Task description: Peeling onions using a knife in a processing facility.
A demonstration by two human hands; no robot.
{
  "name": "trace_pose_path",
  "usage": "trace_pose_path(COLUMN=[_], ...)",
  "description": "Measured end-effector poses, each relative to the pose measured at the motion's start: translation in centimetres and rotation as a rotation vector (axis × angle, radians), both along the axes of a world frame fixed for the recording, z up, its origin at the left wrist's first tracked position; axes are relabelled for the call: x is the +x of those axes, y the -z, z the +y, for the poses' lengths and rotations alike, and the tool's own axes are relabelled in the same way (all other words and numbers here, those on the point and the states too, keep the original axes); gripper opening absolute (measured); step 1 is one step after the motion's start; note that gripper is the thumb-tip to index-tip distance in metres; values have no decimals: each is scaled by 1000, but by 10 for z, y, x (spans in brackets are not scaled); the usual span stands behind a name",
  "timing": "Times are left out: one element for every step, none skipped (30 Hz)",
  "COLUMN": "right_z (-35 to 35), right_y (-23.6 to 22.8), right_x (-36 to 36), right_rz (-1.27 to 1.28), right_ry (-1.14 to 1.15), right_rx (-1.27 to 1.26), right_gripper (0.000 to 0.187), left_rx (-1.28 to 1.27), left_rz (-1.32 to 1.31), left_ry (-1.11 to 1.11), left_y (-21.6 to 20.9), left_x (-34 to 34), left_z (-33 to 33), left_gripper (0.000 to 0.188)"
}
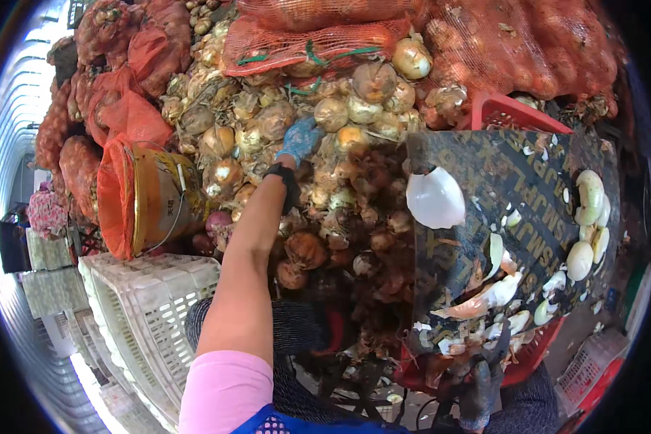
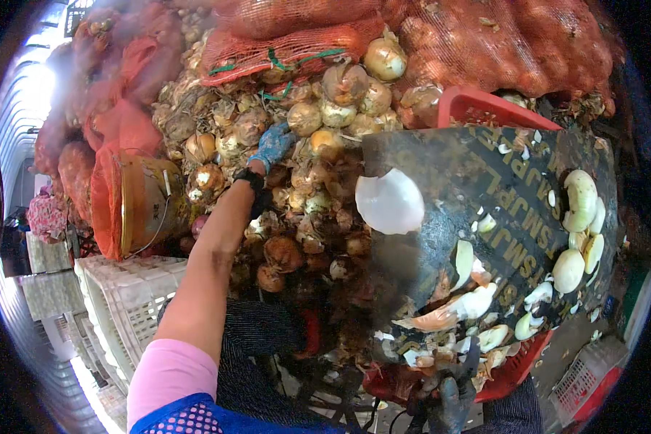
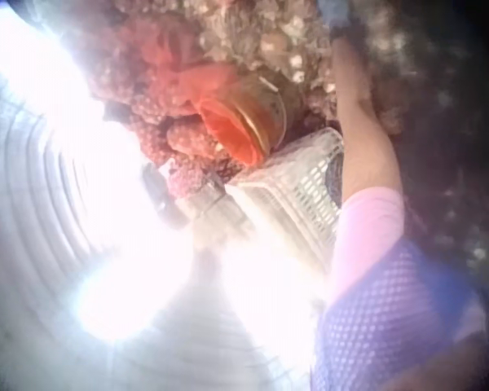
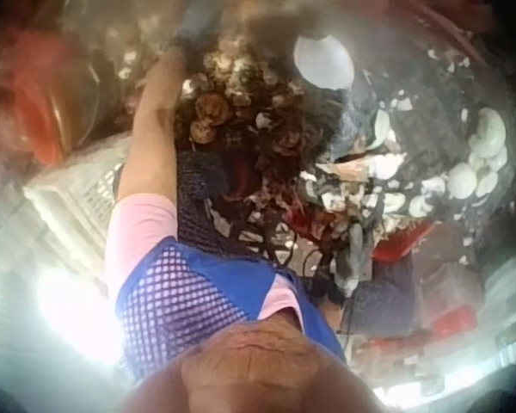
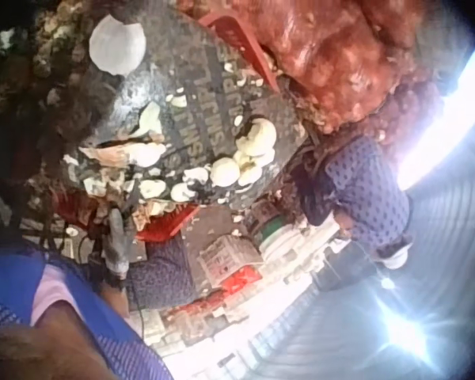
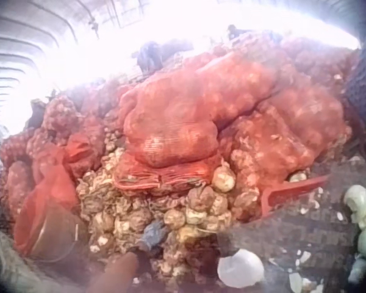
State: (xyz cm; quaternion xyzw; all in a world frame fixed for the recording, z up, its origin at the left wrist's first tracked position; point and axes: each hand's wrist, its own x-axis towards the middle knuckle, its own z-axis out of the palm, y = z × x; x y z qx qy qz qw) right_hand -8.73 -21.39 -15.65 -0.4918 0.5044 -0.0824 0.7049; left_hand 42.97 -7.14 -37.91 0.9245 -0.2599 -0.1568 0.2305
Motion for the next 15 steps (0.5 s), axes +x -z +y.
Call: trace_pose_path(right_z=[0, 2, 5, 6, 8, 9, 9, 5, 1, -1, 3, 7, 9, 7, 3], right_y=[2, 3, 5, 6, 1, -2, -3, -1, 2, 2, 2, -1, -4, 1, 9], right_x=[-1, -3, -5, -6, -3, 6, 11, 6, -2, -5, -5, 5, 10, -1, -19], right_rz=[-29, -28, -18, -7, -2, -13, -23, -29, -15, 0, 4, -34, -66, -61, 25], right_ry=[-2, -5, 34, 75, 68, 64, 61, 59, 9, -40, -32, 29, 88, 94, 108], right_rx=[-26, -20, -39, -59, -52, -63, -74, -72, -42, -11, -13, -41, -70, -72, -86], right_gripper=[46, 46, 48, 51, 51, 53, 56, 56, 57, 59, 59, 63, 67, 67, 73], left_rx=[1, 81, 161, 110, 117, 168, 218, 306, 303, 286, 268, 236, 178, 206, 226], left_rz=[5, 21, 37, 1, 6, 17, 27, 80, 82, 20, -41, -37, -23, -23, -16], left_ry=[-1, 11, 24, 3, -3, 17, 38, 72, 79, 111, 144, 184, 241, 207, 177], left_y=[2, -3, -9, -14, -19, -25, -29, -19, -19, -19, -18, -29, -40, -41, -38], left_x=[2, 4, 4, 2, -2, 0, 4, 12, 10, 5, 2, 2, 4, 5, 7], left_z=[-5, -8, -11, -14, -13, -16, -17, -11, -12, -12, -13, -10, -6, -8, -14], left_gripper=[41, 42, 43, 44, 44, 44, 44, 44, 44, 43, 43, 40, 39, 38, 37])
